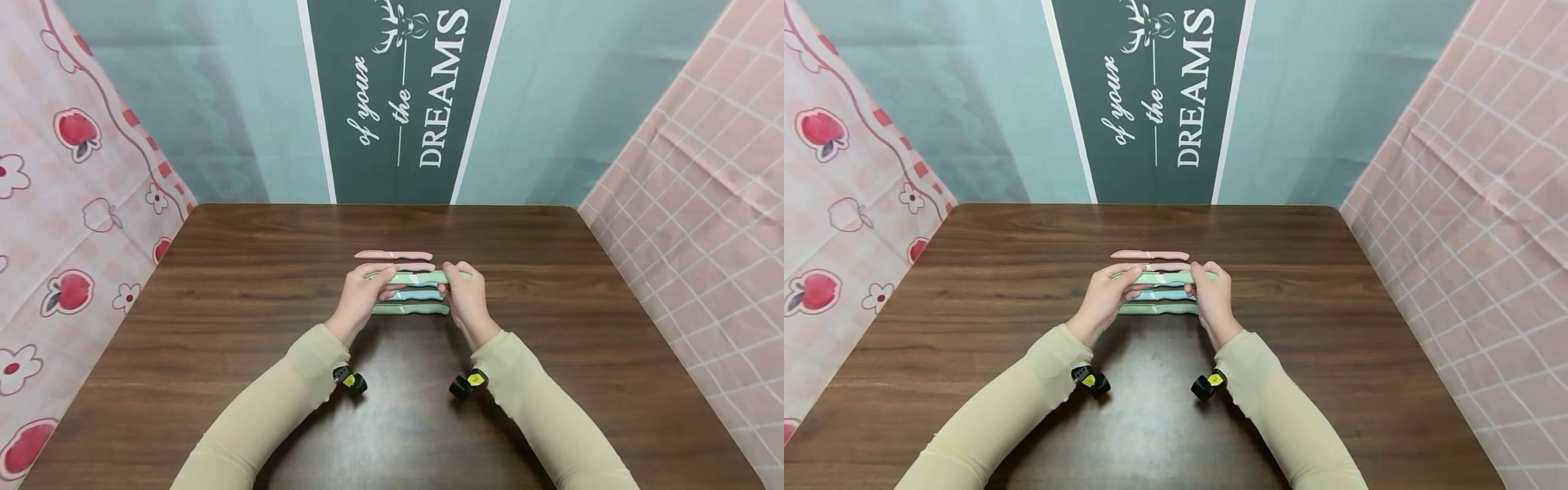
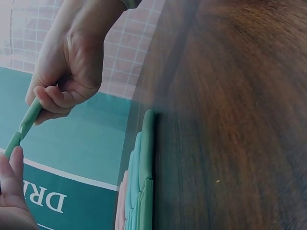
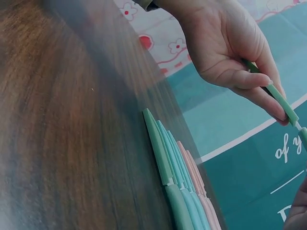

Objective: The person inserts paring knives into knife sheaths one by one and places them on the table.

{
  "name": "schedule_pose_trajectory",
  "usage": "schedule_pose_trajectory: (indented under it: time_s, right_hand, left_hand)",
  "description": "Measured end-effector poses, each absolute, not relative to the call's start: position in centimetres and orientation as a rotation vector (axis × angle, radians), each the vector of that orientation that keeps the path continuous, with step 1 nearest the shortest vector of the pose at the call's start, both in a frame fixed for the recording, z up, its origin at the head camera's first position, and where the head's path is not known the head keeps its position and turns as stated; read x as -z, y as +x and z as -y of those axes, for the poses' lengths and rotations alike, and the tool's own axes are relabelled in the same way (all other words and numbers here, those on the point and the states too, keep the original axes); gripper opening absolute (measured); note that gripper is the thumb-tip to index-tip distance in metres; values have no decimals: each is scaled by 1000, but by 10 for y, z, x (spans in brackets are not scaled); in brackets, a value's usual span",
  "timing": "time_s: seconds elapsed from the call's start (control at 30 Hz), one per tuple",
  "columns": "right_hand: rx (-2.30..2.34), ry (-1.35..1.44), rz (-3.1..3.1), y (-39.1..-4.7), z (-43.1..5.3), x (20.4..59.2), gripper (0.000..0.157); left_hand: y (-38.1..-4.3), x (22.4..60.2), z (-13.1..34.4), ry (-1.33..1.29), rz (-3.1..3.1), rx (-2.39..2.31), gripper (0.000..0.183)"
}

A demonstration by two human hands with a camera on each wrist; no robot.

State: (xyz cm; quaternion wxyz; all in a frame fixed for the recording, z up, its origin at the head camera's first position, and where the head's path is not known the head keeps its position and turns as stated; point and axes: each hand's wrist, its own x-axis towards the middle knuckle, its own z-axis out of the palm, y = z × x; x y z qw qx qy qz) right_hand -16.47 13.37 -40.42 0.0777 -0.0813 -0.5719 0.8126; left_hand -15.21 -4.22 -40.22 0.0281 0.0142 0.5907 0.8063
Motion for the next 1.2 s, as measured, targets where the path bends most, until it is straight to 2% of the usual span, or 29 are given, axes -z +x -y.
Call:
schedule_pose_trajectory:
  time_s: [0.17,0.27,0.4,0.5,0.63,0.73,0.83,0.97,1.2]
  right_hand:
    - [-2471,-232,1749,-162,-136,402,37]
    - [-2503,-181,1813,-162,-143,400,36]
    - [-2541,-85,2022,-161,-160,398,30]
    - [-2479,49,2314,-160,-173,402,21]
    - [-1846,481,2821,-159,-185,406,24]
    - [-1159,790,2963,-159,-184,407,23]
    - [-690,1002,2951,-158,-175,410,20]
    - [-367,1119,2909,-154,-166,418,17]
    - [-291,1084,2933,-150,-162,420,16]
  left_hand:
    - [-152,405,41,155,-1814,-2462,26]
    - [-156,405,45,417,-1941,-2300,26]
    - [-158,403,59,726,-2342,-1849,23]
    - [-153,400,71,841,-2702,-1383,23]
    - [-145,397,79,977,-3007,-726,25]
    - [-144,400,78,1072,-3043,-427,20]
    - [-144,406,73,1145,-3007,-276,14]
    - [-141,414,69,1150,-2959,-123,16]
    - [-140,419,67,1143,-2987,-138,15]
